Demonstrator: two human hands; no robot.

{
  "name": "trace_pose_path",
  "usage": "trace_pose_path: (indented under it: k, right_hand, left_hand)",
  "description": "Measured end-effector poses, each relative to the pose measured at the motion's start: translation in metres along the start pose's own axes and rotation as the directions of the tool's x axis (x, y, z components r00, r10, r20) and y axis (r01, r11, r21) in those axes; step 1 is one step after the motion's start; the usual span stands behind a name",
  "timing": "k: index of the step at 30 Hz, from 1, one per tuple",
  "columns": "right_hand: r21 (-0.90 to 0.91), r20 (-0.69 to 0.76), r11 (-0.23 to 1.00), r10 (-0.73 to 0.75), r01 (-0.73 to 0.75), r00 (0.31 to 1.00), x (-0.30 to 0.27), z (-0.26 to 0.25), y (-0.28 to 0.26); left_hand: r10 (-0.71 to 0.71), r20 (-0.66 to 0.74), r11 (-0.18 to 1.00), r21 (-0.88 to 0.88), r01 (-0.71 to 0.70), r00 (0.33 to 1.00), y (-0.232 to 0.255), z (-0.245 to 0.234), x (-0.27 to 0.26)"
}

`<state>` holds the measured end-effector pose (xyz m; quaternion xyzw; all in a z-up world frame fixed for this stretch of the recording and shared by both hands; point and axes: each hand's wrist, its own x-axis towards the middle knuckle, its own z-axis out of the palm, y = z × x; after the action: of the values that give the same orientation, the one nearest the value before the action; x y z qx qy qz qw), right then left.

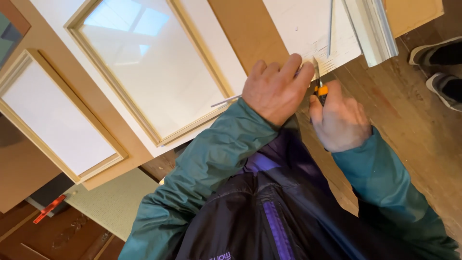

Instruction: Assembling and preparing components for a picture frame, including cutting spacers and cleaning the frame interior.

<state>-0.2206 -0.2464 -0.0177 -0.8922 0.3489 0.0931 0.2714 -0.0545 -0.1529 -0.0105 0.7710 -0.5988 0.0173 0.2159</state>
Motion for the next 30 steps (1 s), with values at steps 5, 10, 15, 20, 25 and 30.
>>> trace_pose_path:
  k: [5,10,15,20,25,30]
  right_hand:
    - [-0.064,-0.051,0.997,-0.034,0.03,0.998,0.002,-0.002,0.001]
    - [-0.045,0.124,0.998,0.05,-0.045,0.991,0.002,-0.016,-0.005]
    - [-0.03,0.23,0.994,0.111,-0.107,0.967,-0.001,-0.018,-0.003]
    - [-0.041,0.256,0.993,0.119,-0.112,0.959,0.001,-0.015,0.0]
    - [-0.021,0.273,0.991,0.131,-0.13,0.953,0.001,-0.01,0.003]
    - [-0.052,0.27,0.989,0.148,-0.139,0.951,0.004,-0.008,0.004]
  left_hand:
    - [0.036,0.036,0.997,0.068,-0.039,0.999,-0.001,0.0,-0.001]
    - [-0.008,0.037,0.999,0.037,0.007,0.999,0.002,-0.004,0.002]
    - [-0.062,0.053,0.998,-0.006,0.063,0.997,0.008,-0.002,-0.002]
    - [-0.073,0.045,0.997,-0.025,0.074,0.996,0.007,-0.002,-0.001]
    - [-0.084,0.054,0.995,-0.046,0.087,0.995,0.007,0.0,-0.001]
    - [-0.086,0.058,0.994,-0.067,0.09,0.995,0.007,-0.001,0.001]
